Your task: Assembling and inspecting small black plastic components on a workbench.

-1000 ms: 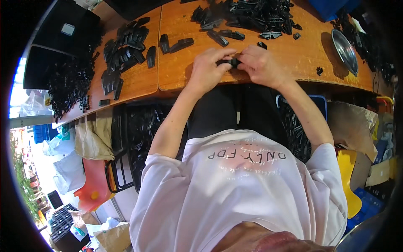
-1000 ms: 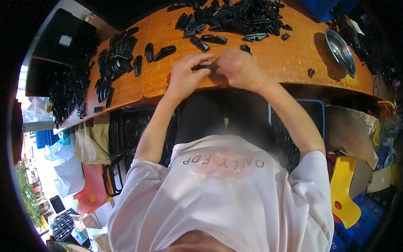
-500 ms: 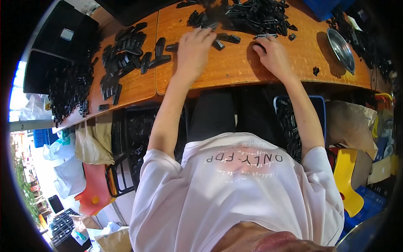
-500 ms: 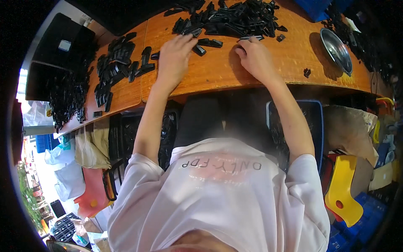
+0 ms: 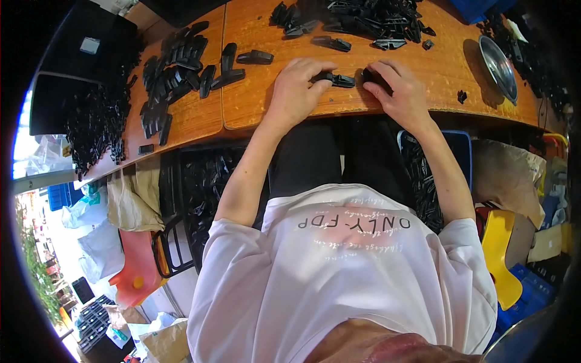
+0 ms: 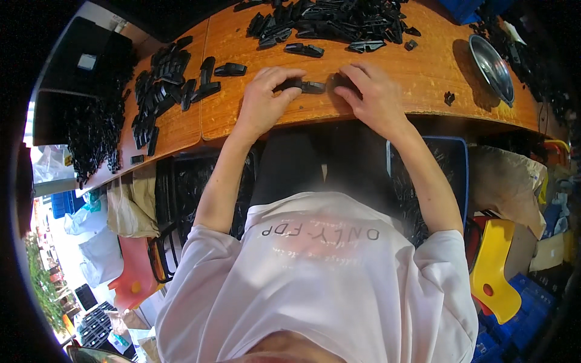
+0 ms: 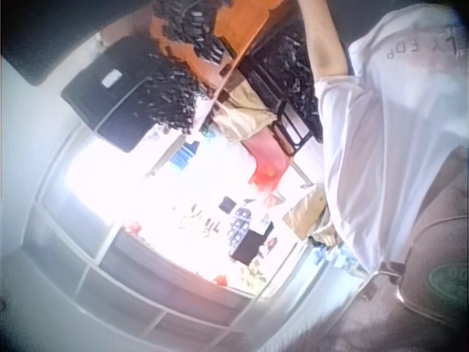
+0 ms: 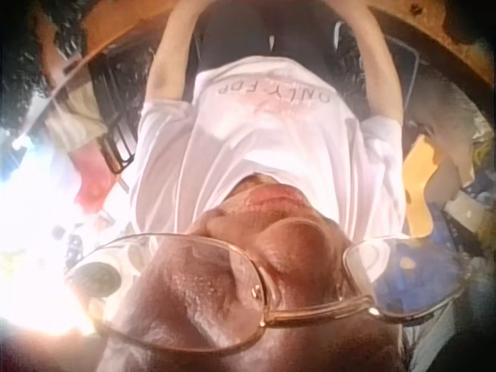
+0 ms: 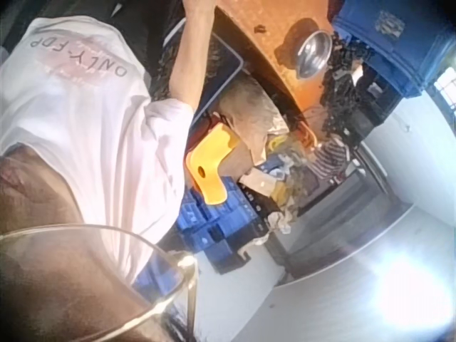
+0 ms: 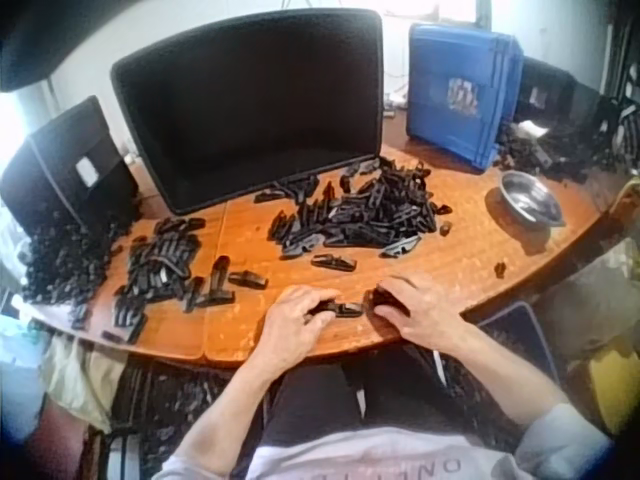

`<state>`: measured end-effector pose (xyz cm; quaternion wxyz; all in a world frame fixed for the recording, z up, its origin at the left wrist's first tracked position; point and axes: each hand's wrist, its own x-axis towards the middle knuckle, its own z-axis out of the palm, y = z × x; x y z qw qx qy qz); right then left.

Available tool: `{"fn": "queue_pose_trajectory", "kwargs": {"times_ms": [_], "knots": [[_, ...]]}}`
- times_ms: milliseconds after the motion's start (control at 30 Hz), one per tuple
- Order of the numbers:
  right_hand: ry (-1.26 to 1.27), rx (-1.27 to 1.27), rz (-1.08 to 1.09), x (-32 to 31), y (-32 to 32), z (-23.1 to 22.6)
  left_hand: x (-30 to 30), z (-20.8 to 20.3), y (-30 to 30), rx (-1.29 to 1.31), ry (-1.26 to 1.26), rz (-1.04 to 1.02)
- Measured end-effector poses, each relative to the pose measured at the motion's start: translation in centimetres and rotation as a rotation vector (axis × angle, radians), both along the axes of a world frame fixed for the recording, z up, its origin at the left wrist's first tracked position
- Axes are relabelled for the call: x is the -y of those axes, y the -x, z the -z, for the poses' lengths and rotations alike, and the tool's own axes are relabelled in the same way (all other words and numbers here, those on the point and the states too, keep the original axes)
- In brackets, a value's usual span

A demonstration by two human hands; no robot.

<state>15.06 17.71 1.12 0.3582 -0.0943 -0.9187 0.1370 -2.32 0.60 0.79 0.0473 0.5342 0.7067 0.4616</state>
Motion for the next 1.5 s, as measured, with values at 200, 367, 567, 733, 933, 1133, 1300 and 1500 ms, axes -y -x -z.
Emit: {"fn": "queue_pose_trajectory", "kwargs": {"times_ms": [200, 367, 567, 733, 933, 1133, 1300, 1500], "knots": [[0.109, 0.103, -0.114, -0.2, 0.4, -0.7, 0.1, -0.2, -0.3, 0.158, 0.058, -0.015], [0.081, 0.191, -0.209, 0.2, 1.1, -1.2, 0.0, -0.2, -0.2, 0.214, 0.06, 0.008], [0.044, 0.221, -0.303, -0.6, 1.9, -1.2, -0.1, -0.4, -0.1, 0.256, 0.056, 0.015], [0.086, 0.188, -0.293, -0.7, 1.1, -0.8, 0.0, -1.0, -0.4, 0.217, 0.102, 0.026], [-0.016, 0.11, -0.38, -0.1, 4.0, -0.5, 0.3, -0.6, -0.1, 0.211, 0.064, -0.031], [-0.086, 0.017, 0.191, -8.0, -0.1, 1.2, 3.9, -0.5, 3.3, -0.496, 0.055, -0.397], [0.033, 0.251, 0.634, -15.0, -0.3, 0.4, -1.3, -1.3, 4.0, -0.458, -0.094, -0.248], [-0.013, 0.441, 0.401, -12.5, -0.4, -0.7, -5.0, 0.3, 2.7, -0.514, 0.041, -0.138]]}}
